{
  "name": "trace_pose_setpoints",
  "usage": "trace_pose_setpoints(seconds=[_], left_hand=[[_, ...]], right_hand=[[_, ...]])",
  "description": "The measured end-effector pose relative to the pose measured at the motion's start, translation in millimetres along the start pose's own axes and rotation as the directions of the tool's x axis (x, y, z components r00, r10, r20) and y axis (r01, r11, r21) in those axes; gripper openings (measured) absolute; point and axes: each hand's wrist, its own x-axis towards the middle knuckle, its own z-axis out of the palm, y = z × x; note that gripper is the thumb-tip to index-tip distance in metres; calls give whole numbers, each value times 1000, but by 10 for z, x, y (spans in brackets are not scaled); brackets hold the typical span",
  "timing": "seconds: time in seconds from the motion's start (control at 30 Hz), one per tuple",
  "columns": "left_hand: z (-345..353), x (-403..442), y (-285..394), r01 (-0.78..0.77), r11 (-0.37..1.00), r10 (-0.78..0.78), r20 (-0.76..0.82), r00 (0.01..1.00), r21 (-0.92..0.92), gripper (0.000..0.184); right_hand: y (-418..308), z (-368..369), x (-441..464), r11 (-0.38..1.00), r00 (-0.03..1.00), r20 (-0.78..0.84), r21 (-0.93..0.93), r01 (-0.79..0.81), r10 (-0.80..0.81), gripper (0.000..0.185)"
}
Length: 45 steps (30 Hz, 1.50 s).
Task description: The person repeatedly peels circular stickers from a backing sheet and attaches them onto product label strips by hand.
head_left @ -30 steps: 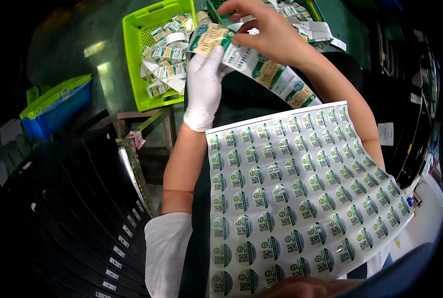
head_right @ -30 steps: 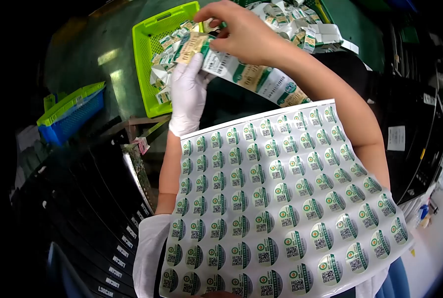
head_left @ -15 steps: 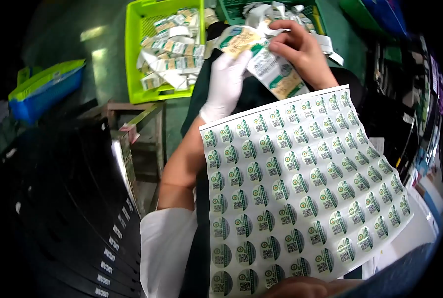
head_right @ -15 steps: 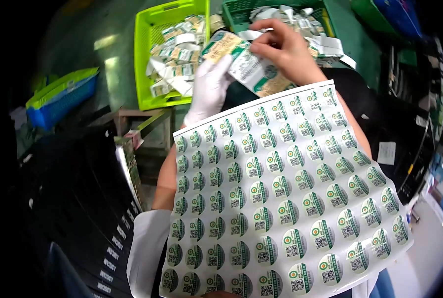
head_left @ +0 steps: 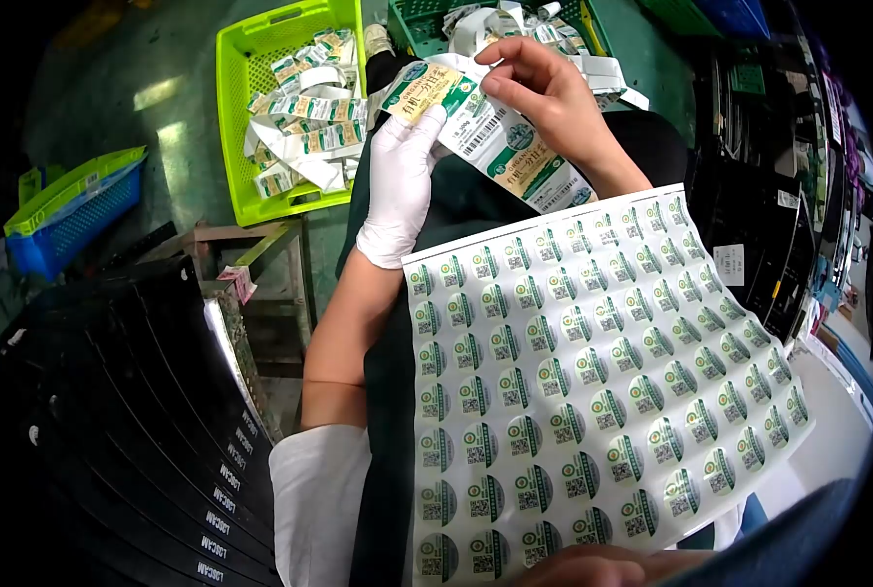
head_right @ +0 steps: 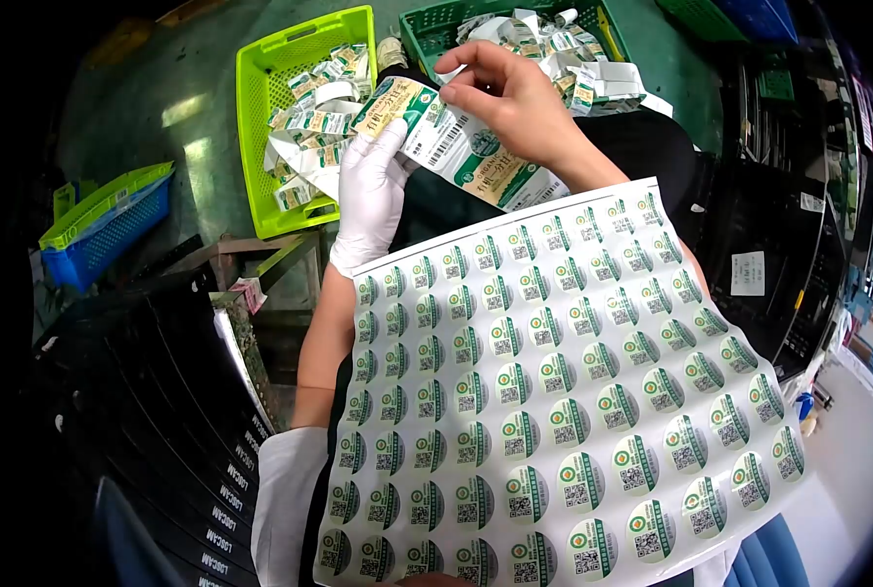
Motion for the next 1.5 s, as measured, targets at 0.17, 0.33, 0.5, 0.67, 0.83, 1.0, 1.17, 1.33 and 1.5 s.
trace_pose_setpoints(seconds=[0.17, 0.33, 0.5, 0.67, 0.83, 1.0, 1.17, 1.33, 1.5], left_hand=[[-9, -33, -1, -1, 1000, 1, -11, 1000, 13, 27], [-51, -34, -30, -10, 1000, 10, 5, 1000, -10, 27], [-164, -104, 12, 103, 749, -21, 131, 991, -655, 59], [-499, -305, 266, -29, 481, 219, 88, 972, -876, 55], [-837, -181, 605, 378, 488, 578, 616, 535, -787, 44], [-609, -256, 623, 30, 853, 402, 692, 600, -522, 94], [-114, -297, 576, -53, 988, 3, 329, 944, 143, 106], [-27, -210, 292, -3, 960, -7, 34, 999, 279, 41], [45, -116, 252, 75, 994, -63, -142, 988, 83, 30]], right_hand=[[45, 45, -34, 1000, 1000, -16, -24, 21, -21, 22], [62, 60, -77, 1000, 1000, -16, -28, -10, 9, 24], [-236, -456, -310, 946, 995, -38, 316, -80, 97, 50], [-885, -952, -796, 775, 679, 458, 570, 272, -574, 73], [-1350, -839, -759, 851, 376, 787, 334, 406, -488, 38], [-1035, -778, -851, 918, 848, 389, -9, 396, -361, 17], [-600, -618, -844, 984, 975, -206, -138, -112, 82, 17], [-289, -682, -836, 993, 967, -228, 57, -107, 118, 39], [-275, -690, -836, 983, 972, -148, -37, 181, -184, 111]])
